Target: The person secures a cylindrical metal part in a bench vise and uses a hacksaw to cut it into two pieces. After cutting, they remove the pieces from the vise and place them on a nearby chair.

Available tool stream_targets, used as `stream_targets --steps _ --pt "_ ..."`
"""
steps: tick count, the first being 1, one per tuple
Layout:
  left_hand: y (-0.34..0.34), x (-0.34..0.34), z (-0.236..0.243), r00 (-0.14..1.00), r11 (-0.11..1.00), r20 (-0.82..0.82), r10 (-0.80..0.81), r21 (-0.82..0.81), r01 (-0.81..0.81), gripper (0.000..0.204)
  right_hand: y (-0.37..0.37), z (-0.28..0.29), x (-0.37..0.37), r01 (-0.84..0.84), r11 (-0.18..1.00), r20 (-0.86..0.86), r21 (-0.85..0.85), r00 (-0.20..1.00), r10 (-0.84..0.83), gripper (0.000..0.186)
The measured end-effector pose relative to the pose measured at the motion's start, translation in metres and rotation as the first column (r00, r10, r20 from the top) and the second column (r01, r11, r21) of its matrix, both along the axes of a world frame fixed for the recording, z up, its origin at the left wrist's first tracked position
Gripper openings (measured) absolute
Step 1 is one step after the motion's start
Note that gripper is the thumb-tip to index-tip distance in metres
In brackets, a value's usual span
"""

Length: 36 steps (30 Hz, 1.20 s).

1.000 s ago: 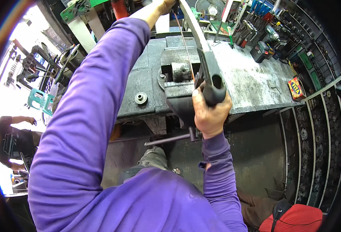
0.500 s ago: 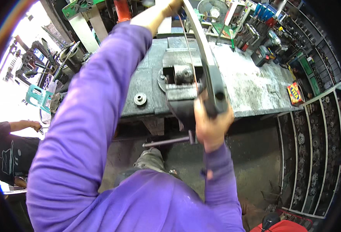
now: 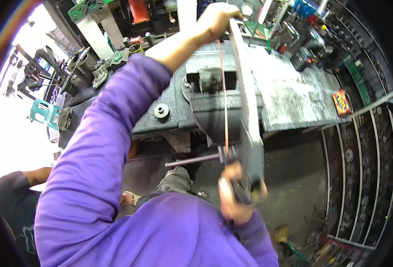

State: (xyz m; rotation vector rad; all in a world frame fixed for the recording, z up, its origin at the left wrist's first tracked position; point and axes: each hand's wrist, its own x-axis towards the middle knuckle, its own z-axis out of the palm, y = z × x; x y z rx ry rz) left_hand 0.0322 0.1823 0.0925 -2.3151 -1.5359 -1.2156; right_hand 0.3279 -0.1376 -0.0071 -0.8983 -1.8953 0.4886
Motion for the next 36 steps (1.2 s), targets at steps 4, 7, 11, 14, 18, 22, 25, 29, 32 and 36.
stream_targets --steps 4,7,11,14,18,22,25,29,32,36 --pt "0.021 -0.005 0.0 0.791 0.965 0.553 -0.263 0.154 0.213 0.01 0.017 0.006 -0.013 -0.216 0.97 -0.261 -0.108 0.948 0.182 0.027" --pt "-0.023 0.014 0.001 0.997 0.967 0.063 0.038 0.25 -0.052 0.018 0.003 0.008 0.013 -0.231 0.946 -0.397 -0.228 0.909 0.126 0.017" --pt "-0.074 0.042 0.016 0.88 0.989 0.462 0.107 -0.137 -0.049 0.019 -0.013 -0.006 0.039 -0.239 0.912 -0.48 -0.335 0.876 0.054 0.017" --pt "-0.092 0.046 0.017 0.923 0.992 0.383 0.027 -0.122 0.021 0.02 -0.029 -0.016 0.042 -0.194 0.89 -0.468 -0.413 0.883 -0.024 0.017" --pt "-0.071 0.03 -0.005 0.996 0.99 0.083 0.033 0.132 -0.044 0.014 -0.03 0.007 0.026 -0.134 0.949 -0.448 -0.286 0.894 -0.009 0.017" --pt "0.022 -0.022 0.014 0.987 0.961 0.15 -0.061 0.275 0.018 0.024 0.05 0.052 -0.028 -0.1 0.986 -0.394 -0.13 0.918 0.041 0.013" --pt "0.091 -0.062 0.052 0.671 0.952 0.734 0.107 -0.269 0.143 0.032 0.133 0.058 -0.075 -0.267 0.95 -0.434 -0.159 0.883 0.176 0.011" --pt "0.049 -0.053 0.034 0.988 0.994 0.15 0.029 0.099 -0.045 0.026 0.08 0.023 -0.037 -0.226 0.915 -0.515 -0.333 0.857 0.025 0.013" --pt "-0.044 0.01 -0.012 0.959 0.997 0.282 -0.025 0.071 0.005 0.011 -0.005 0.011 0.023 -0.084 0.974 -0.308 -0.213 0.951 0.015 0.017" --pt "-0.066 0.027 -0.014 0.97 0.995 0.241 0.001 0.095 -0.025 0.011 -0.017 0.038 0.029 -0.241 0.958 -0.448 -0.153 0.881 0.151 0.017"
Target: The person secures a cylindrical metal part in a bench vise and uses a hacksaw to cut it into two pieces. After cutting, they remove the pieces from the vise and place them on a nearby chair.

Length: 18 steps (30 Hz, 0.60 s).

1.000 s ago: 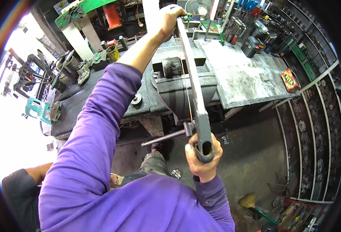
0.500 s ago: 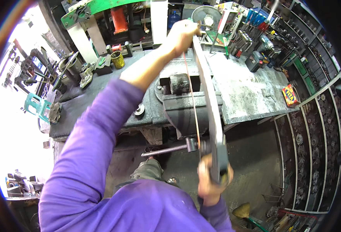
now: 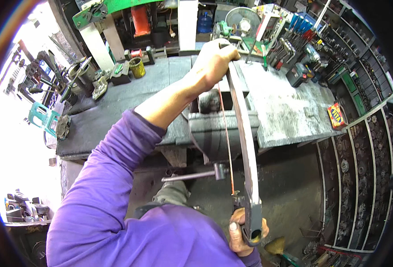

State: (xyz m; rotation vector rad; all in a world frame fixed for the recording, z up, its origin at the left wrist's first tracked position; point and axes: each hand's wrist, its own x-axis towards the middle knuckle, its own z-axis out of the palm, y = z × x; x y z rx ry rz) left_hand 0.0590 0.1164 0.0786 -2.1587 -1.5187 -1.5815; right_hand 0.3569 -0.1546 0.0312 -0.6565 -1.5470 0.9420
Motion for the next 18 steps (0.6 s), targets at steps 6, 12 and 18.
stream_targets --steps 6,12,18 --pt "0.132 -0.073 0.046 0.799 0.924 0.6 -0.037 -0.285 0.256 0.019 0.125 -0.009 -0.074 -0.041 0.98 -0.185 -0.196 0.983 0.004 0.015" --pt "0.025 -0.01 0.014 0.94 0.977 0.341 -0.013 -0.194 0.083 0.01 0.022 -0.028 -0.004 0.13 0.991 0.164 -0.01 0.978 -0.127 0.014" --pt "0.051 -0.035 0.002 0.976 0.965 -0.216 0.02 0.259 0.037 0.006 0.037 -0.003 -0.018 0.05 0.998 0.037 0.029 0.998 -0.051 0.017"
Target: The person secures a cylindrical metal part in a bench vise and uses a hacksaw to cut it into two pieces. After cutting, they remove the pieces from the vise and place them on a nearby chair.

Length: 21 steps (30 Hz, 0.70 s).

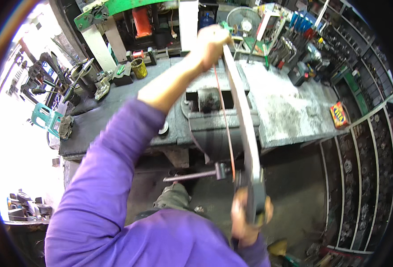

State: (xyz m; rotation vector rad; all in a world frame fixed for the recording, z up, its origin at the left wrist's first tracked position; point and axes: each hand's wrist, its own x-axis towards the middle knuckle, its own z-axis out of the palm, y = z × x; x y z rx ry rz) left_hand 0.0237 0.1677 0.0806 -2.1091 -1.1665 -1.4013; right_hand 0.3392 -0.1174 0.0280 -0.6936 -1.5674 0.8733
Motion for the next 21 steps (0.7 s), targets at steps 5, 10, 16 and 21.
stream_targets --steps 5,10,16,21 --pt "0.113 -0.054 0.042 0.746 0.837 0.665 0.035 -0.427 0.342 0.021 0.085 -0.023 -0.055 -0.096 0.979 -0.121 -0.182 0.99 0.075 0.014" --pt "-0.011 0.009 0.004 0.997 0.985 -0.037 0.073 0.157 -0.067 0.009 -0.009 -0.028 0.01 0.015 1.0 0.1 -0.011 0.995 -0.013 0.016" --pt "-0.013 0.012 -0.001 0.999 0.991 -0.035 0.027 0.128 -0.022 0.009 -0.012 -0.003 -0.003 -0.003 1.0 -0.031 0.023 1.0 0.004 0.015" --pt "0.108 -0.081 0.059 0.462 0.752 0.886 0.04 -0.331 0.569 0.017 0.097 -0.017 -0.063 -0.049 0.999 0.01 -0.008 0.999 0.049 0.009"
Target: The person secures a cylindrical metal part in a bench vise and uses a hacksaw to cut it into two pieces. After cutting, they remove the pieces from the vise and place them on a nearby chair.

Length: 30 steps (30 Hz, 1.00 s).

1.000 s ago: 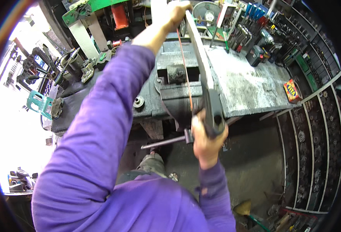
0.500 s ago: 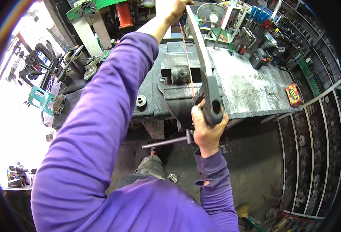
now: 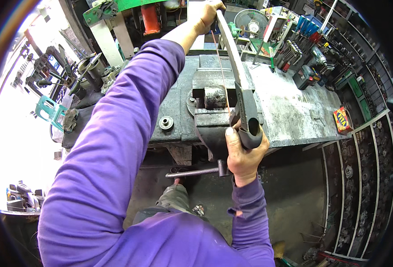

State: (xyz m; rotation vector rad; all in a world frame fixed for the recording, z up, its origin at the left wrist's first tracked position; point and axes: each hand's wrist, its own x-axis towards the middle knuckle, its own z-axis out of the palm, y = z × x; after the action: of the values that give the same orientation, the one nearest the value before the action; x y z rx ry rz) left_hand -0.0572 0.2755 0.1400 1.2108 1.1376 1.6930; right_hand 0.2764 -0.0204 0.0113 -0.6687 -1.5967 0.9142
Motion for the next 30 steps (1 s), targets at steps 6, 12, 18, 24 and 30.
stream_targets --steps 6,12,18,24,30 --pt "-0.126 0.086 -0.053 0.411 0.747 -0.687 0.599 0.664 0.02 0.005 -0.106 -0.012 0.071 0.014 0.998 -0.006 0.064 1.0 -0.014 0.015" --pt "-0.129 0.1 -0.048 0.352 0.657 -0.629 0.693 0.752 0.048 0.002 -0.099 0.024 0.068 0.066 0.998 -0.028 0.016 0.997 -0.066 0.014" --pt "-0.015 0.037 0.005 0.725 0.832 -0.512 0.46 0.534 -0.151 0.024 -0.006 -0.005 0.008 0.033 0.999 0.017 0.038 0.999 -0.034 0.013" --pt "-0.155 0.115 -0.054 0.374 0.674 -0.657 0.655 0.731 0.104 0.008 -0.125 -0.008 0.093 0.012 0.997 0.008 -0.073 1.0 -0.012 0.017" --pt "-0.085 0.066 -0.02 0.358 0.888 -0.815 0.455 0.447 -0.111 0.015 -0.049 0.022 0.036 0.039 0.999 -0.057 -0.019 0.998 -0.04 0.013"
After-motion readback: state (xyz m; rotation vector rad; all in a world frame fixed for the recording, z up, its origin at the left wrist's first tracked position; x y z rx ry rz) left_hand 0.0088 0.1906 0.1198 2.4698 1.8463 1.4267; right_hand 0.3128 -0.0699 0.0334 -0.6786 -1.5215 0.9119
